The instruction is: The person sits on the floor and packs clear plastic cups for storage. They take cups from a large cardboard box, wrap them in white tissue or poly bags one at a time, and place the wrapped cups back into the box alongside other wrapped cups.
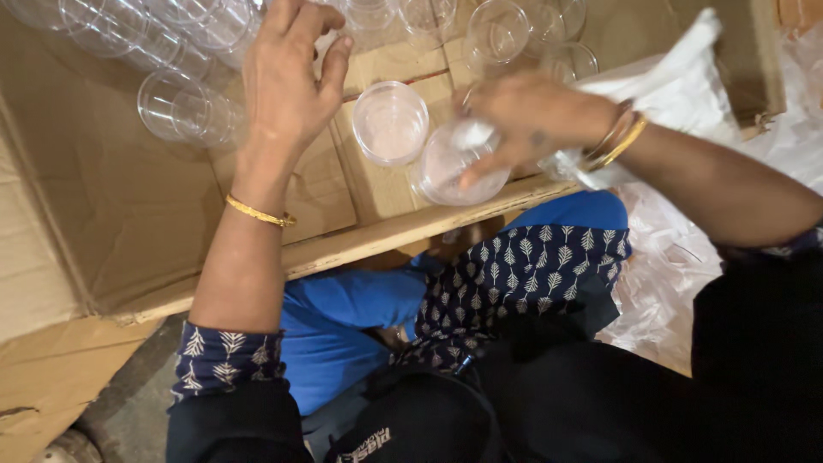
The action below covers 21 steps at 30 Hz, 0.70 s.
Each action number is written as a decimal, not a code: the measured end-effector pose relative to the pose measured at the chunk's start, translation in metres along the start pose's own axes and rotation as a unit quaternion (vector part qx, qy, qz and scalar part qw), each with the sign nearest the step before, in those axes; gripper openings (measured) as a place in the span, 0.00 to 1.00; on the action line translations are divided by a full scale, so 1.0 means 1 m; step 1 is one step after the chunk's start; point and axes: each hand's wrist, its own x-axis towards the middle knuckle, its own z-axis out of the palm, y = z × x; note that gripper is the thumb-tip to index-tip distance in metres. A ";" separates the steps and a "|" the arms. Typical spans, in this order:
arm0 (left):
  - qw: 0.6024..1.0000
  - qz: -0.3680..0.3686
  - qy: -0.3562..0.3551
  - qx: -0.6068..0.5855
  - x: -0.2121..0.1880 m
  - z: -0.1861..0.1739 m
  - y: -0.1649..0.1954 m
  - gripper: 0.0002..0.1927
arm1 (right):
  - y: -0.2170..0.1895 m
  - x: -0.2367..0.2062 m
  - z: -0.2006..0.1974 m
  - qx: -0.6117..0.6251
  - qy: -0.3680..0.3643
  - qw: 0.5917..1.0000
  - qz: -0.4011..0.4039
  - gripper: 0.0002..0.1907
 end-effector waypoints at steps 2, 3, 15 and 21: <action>1.000 0.013 0.005 0.001 -0.001 0.000 -0.001 0.06 | 0.035 -0.001 -0.005 0.029 0.031 0.999 0.023 0.45; 1.000 0.011 0.001 -0.003 0.000 0.000 0.000 0.06 | 0.056 -0.001 -0.008 0.052 0.076 0.995 0.021 0.44; 1.000 0.022 -0.020 -0.010 0.012 -0.017 0.024 0.06 | 0.203 -0.005 0.110 -0.064 -0.288 0.914 0.279 0.68; 0.999 0.036 0.010 -0.009 0.007 -0.014 0.022 0.06 | 0.175 -0.003 0.089 -0.174 -0.268 0.916 0.242 0.61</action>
